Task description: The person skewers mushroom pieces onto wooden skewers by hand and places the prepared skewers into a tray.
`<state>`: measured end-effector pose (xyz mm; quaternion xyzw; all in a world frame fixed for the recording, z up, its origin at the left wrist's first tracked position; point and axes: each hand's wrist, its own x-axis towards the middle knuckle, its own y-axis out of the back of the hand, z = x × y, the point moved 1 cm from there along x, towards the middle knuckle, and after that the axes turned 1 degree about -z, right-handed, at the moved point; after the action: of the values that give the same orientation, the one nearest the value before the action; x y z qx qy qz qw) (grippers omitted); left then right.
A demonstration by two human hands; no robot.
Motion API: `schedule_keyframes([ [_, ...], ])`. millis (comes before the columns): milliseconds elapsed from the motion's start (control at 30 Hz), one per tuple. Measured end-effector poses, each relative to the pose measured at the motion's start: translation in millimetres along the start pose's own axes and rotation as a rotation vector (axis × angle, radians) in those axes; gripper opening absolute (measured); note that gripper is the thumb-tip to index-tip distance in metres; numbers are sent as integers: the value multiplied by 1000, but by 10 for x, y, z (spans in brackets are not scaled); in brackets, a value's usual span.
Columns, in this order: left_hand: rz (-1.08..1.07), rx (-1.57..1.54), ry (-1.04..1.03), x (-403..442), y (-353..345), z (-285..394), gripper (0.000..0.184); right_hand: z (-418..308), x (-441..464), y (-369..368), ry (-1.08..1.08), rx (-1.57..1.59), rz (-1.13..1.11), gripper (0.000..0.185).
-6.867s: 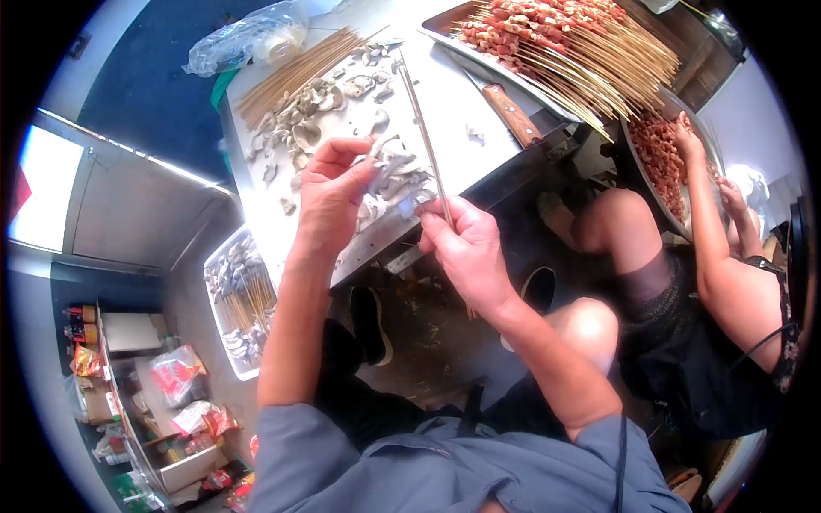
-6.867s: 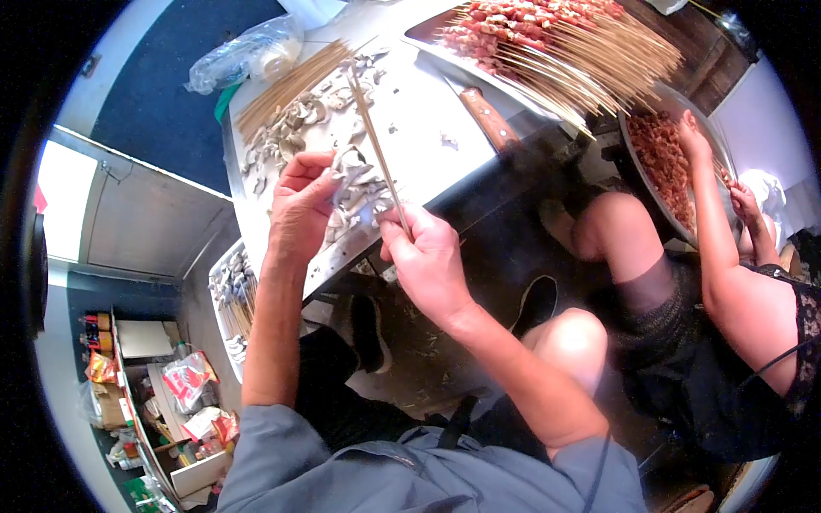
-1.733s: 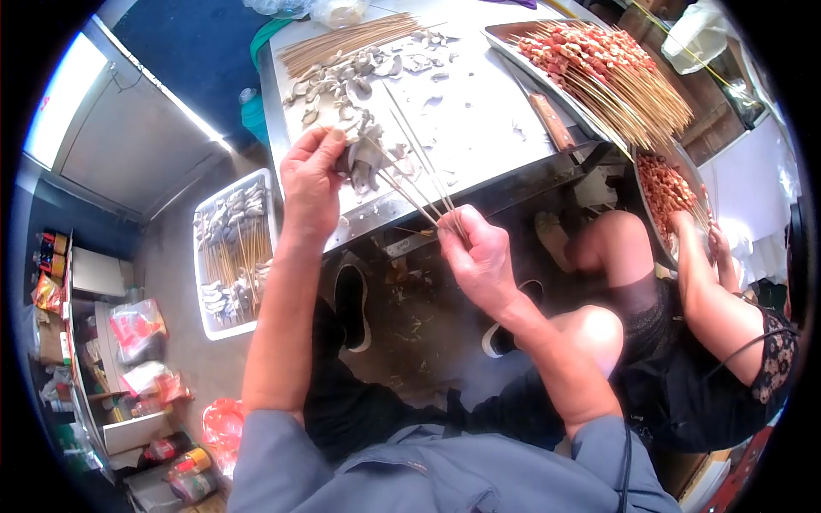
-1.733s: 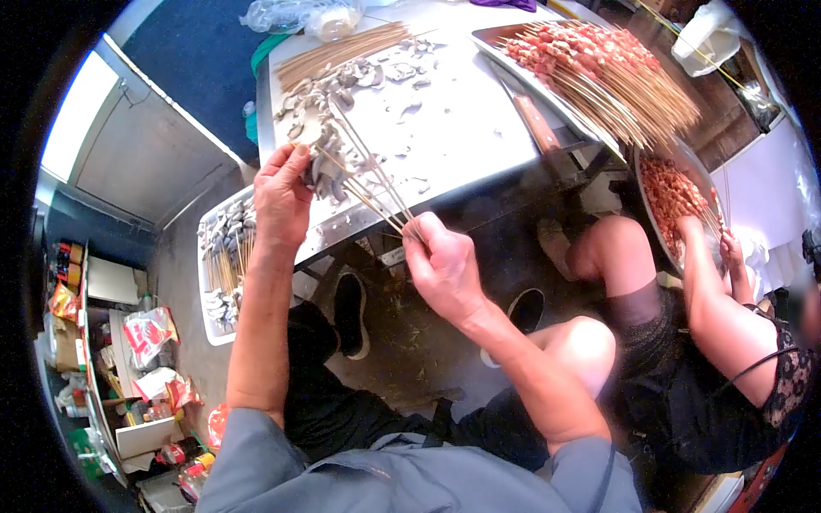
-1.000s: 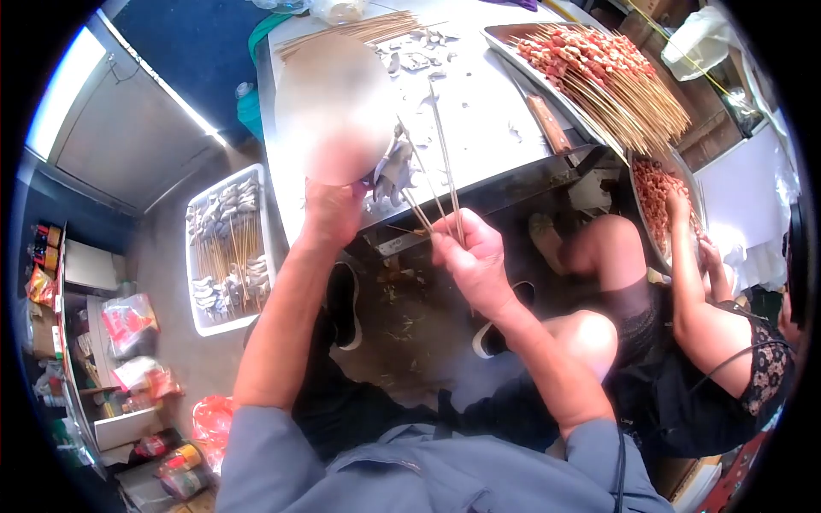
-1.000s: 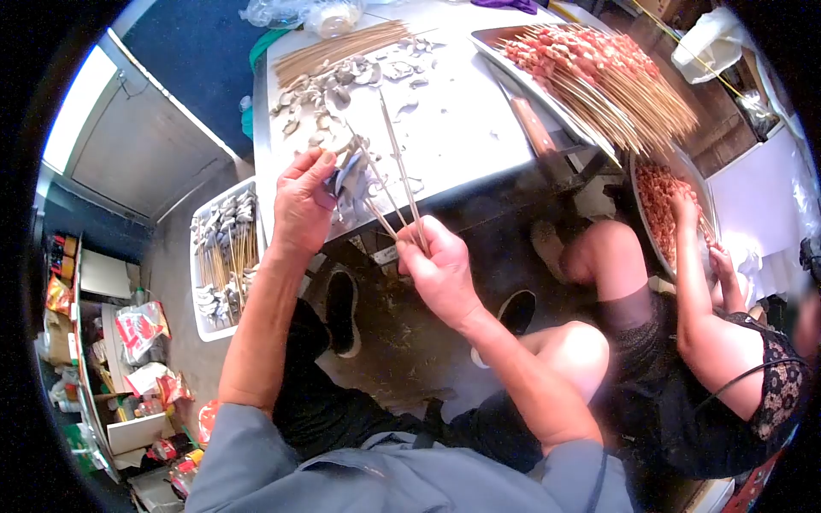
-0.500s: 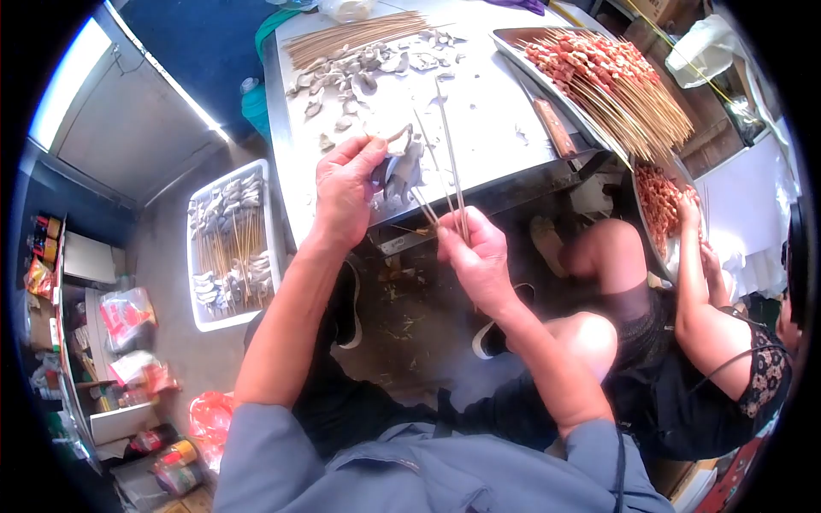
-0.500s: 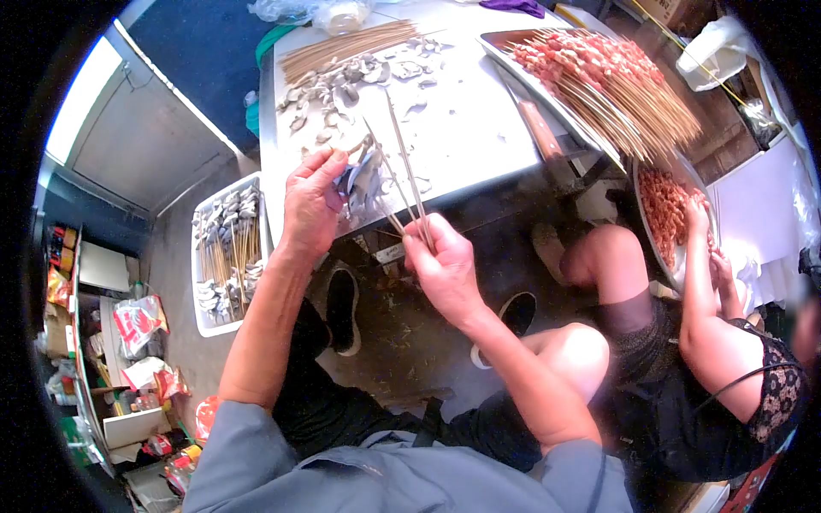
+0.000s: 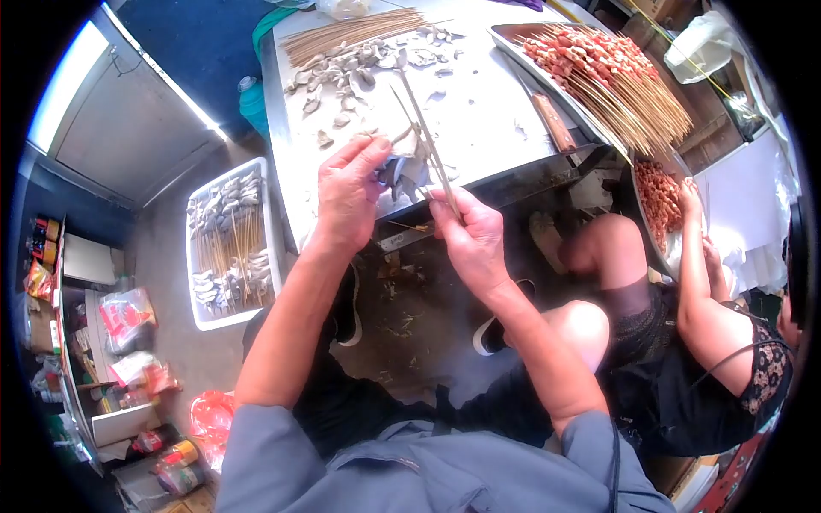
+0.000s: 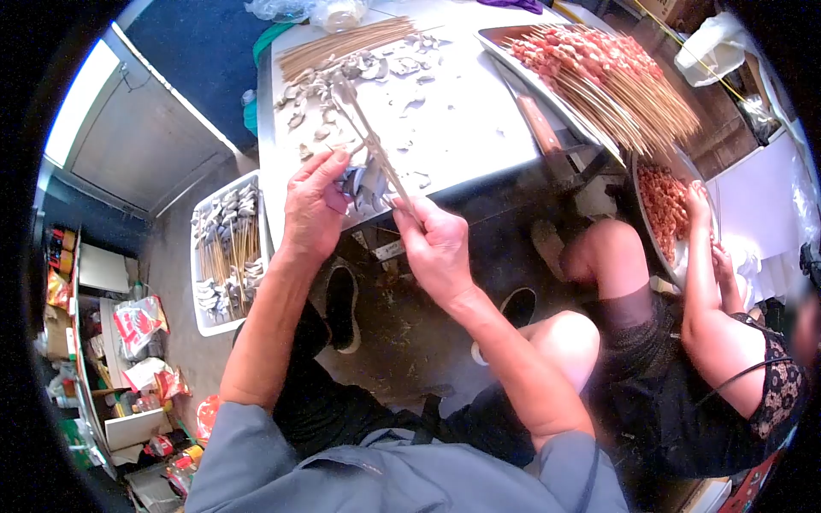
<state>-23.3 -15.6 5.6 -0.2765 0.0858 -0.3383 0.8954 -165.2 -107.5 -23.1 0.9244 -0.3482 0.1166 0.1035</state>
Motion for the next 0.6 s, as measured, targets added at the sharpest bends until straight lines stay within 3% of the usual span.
schedule_keyframes([
  [67, 29, -19, 88, -70, -54, -81, 16, 22, 24, 3, -82, 92, -22, 10],
  [167, 35, -126, 25, -118, -150, -75, 16, 23, 74, 4, -89, 139, -27, 9],
  [233, -42, -35, 13, -104, -112, -18, 17, -29, 69, 23, -81, 146, -37, 10],
  [433, 11, 71, -27, -31, -75, -59, 19, -70, 48, -5, -75, 31, 6, 7],
  [600, 46, 133, -66, -23, -37, -19, 17, -195, 69, 13, 264, -270, 124, 15],
])
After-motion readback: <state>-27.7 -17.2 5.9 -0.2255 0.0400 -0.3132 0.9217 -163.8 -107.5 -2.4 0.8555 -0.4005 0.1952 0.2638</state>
